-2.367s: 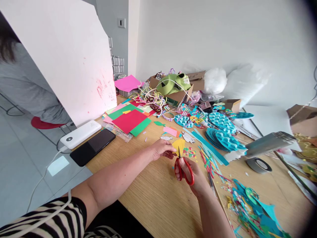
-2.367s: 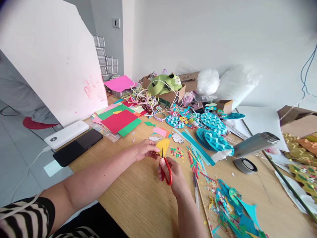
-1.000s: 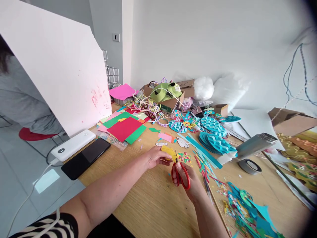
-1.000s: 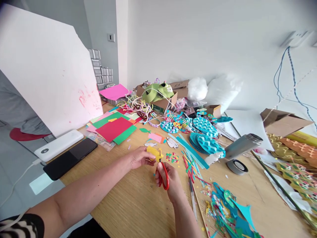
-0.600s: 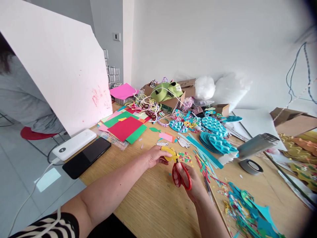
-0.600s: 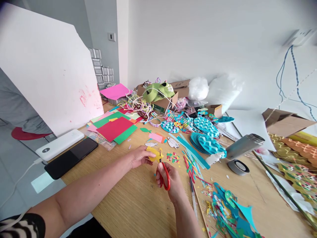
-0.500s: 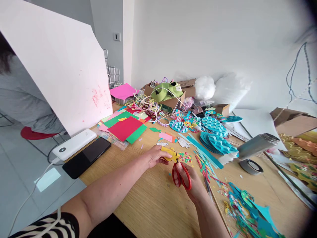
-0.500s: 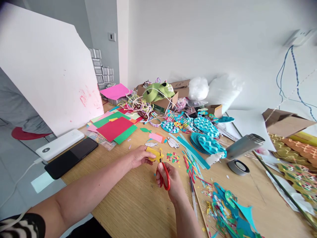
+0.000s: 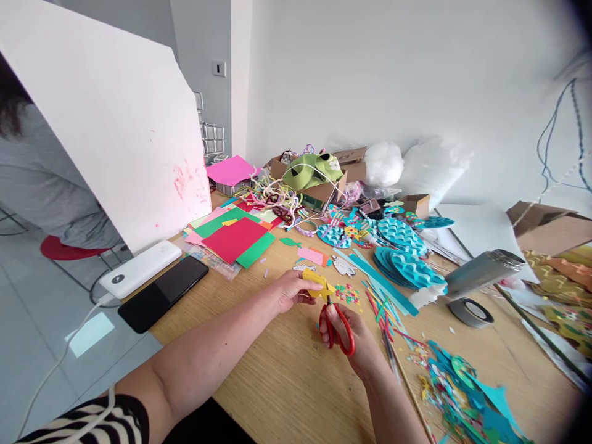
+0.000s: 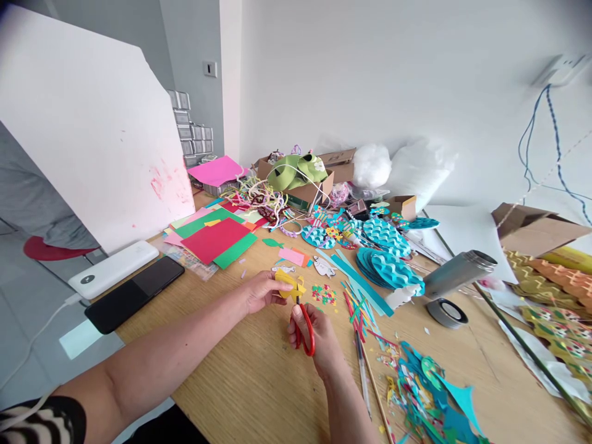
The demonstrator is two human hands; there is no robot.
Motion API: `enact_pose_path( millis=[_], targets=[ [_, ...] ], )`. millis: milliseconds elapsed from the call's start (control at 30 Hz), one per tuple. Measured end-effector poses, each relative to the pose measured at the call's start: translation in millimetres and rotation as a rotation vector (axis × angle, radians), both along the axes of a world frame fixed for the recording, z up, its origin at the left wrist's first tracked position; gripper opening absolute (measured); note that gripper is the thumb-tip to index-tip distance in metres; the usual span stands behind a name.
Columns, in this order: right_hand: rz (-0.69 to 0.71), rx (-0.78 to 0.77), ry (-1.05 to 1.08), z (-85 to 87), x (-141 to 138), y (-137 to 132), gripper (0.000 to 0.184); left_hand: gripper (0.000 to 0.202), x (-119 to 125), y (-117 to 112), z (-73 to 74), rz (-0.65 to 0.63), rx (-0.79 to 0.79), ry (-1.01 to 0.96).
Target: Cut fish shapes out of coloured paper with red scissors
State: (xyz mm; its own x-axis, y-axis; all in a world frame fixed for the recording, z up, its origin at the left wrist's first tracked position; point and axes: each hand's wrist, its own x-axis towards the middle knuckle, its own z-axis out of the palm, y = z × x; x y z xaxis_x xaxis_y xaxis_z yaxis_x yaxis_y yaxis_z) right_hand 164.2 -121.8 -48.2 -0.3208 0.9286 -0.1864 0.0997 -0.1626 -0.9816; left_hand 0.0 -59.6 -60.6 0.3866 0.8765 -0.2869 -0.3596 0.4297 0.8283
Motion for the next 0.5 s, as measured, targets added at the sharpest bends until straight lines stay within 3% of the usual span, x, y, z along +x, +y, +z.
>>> enact_pose_path(
  millis=[267, 500],
  targets=[
    [-0.027, -0.008, 0.044, 8.6, -3.2, -1.2, 0.051, 0.049, -0.9, -1.8, 2.9, -0.061, 0.005, 0.029],
    [0.042, -0.017, 0.038, 0.4, -0.8, -1.1, 0.052, 0.050, -1.0, -1.6, 2.3, -0.014, -0.031, 0.020]
  ],
)
